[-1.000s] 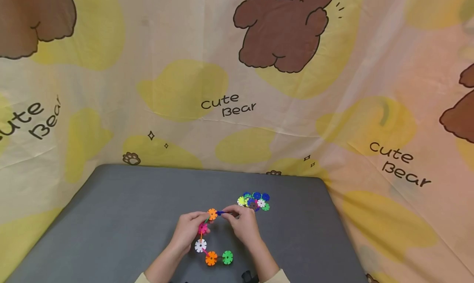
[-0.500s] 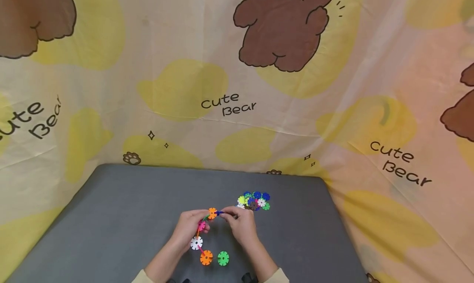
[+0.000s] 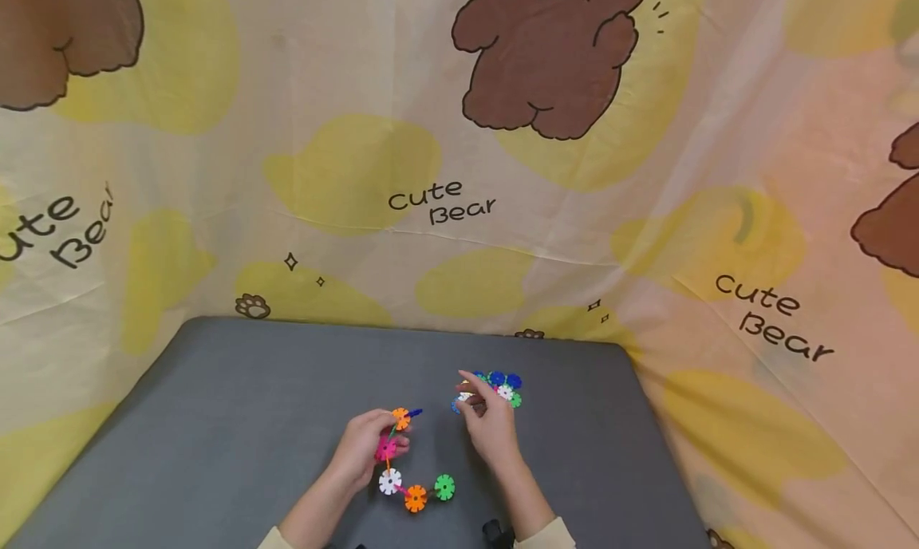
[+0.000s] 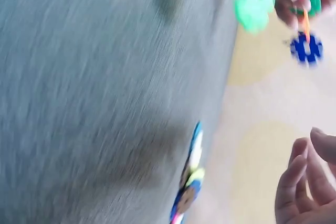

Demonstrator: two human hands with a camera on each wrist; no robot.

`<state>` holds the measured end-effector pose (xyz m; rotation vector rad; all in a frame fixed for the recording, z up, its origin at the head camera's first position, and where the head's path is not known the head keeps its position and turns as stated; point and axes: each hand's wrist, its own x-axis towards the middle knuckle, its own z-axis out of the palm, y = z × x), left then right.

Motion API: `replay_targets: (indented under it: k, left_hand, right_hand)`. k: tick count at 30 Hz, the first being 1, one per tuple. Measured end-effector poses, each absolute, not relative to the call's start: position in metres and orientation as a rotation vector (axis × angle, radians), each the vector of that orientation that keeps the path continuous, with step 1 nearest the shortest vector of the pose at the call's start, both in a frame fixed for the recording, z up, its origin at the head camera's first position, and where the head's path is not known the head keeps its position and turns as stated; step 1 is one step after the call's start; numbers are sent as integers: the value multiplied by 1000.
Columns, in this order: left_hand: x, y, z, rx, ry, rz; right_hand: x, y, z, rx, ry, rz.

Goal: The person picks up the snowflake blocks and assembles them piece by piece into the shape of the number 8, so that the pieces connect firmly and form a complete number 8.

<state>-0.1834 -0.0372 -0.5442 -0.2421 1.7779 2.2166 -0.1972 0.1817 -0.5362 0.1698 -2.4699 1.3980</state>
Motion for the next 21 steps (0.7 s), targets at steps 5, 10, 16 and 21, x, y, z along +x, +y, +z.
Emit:
replay_targets:
  k: [5,10,16,21]
  left_hand:
    - [-185,-38,-548,-255,1650,2289]
    - [-186,-40,-551,-262,1614,2294]
    - [-186,-38,-551,-272,1590,2287]
    - [-186,-38,-553,-295,1616,2251]
  right_hand:
    - [-207,205,-543,-42,-2541,1369]
    - [-220,228,-551,-209,-2599,1292]
    - [-236,248,-564,-366,-2740,1011]
    - [-244,254,-569,-393,-2844,896]
